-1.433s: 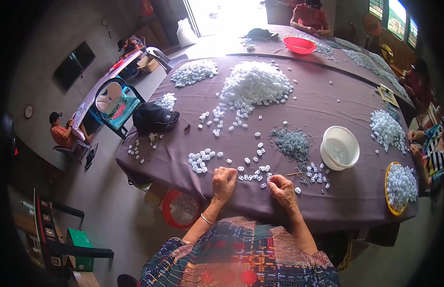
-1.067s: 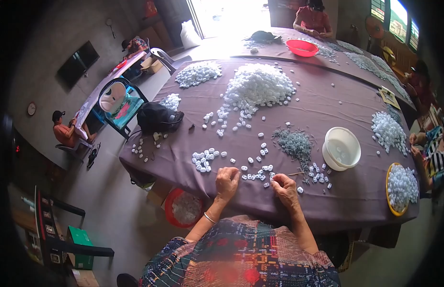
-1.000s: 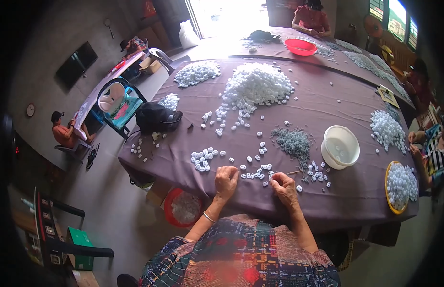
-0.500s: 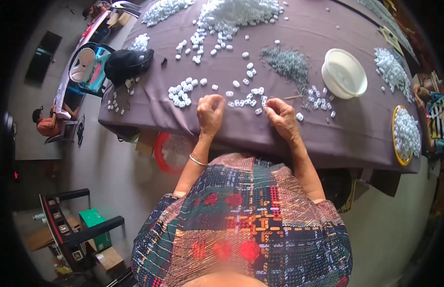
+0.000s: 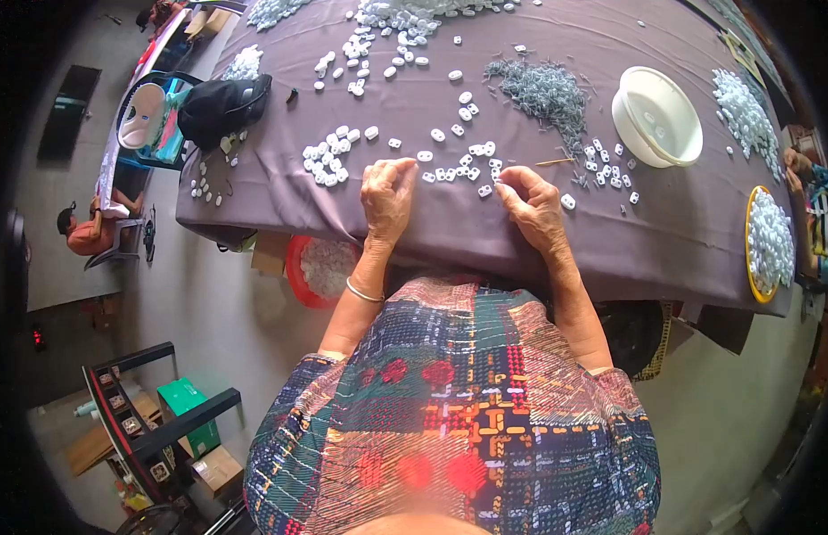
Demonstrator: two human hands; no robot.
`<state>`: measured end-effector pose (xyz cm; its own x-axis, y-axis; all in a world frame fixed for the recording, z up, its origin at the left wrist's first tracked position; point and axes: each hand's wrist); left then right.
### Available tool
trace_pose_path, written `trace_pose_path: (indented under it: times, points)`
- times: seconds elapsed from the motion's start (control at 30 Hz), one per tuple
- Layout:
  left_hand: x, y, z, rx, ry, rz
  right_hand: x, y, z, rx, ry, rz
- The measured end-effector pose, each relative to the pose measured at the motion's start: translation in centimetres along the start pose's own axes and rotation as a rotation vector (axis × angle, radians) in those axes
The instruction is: The person assembles plastic components by hand, picking up small plastic pieces and springs from the table, inserting the springs into the plastic parts, and placing the assembled pieces back onto the table.
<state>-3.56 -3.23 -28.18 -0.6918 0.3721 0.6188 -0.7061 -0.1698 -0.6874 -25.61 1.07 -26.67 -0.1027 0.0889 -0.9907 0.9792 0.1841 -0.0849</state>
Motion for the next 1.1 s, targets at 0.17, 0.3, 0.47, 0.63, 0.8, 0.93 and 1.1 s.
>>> trace_pose_path:
  times: [0.17, 0.3, 0.47, 0.63, 0.8, 0.93, 1.1]
  points:
    - [-0.2, -0.5, 0.6, -0.070, 0.013, 0.007, -0.2, -0.1, 0.0, -0.006, 0.006, 0.014]
    - [-1.6, -1.4, 2.4, 0.006, 0.053, 0.116, 0.3, -0.1, 0.1, 0.017, -0.060, -0.036]
    - [-3.9, -3.2, 6.1, -0.022, 0.113, 0.360, 0.5, -0.2, 0.1, 0.012, -0.065, -0.045]
    - [-6.3, -3.5, 6.7, -0.111, 0.212, 0.503, 0.6, -0.5, 0.1, -0.013, -0.081, -0.057]
    - [-5.2, -4.1, 5.6, 0.014, 0.112, 0.560, 0.6, -0.7, 0.1, -0.030, -0.091, -0.050]
    - [-3.5, -3.4, 5.3, -0.219, 0.036, 0.308, 0.5, -0.8, 0.1, -0.039, -0.108, -0.069]
    - [-3.2, -2.8, 5.6, -0.264, 0.017, 0.188, 0.3, -0.8, 0.2, -0.060, -0.113, -0.059]
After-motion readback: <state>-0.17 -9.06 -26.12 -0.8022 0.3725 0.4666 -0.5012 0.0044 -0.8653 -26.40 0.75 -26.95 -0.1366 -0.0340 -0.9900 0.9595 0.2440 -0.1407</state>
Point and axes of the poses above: each hand's wrist, its own z-axis towards the middle knuckle, its own y-axis out of the palm, x = y × z, and after that the axes turned 13 degrees about -x, right-handed
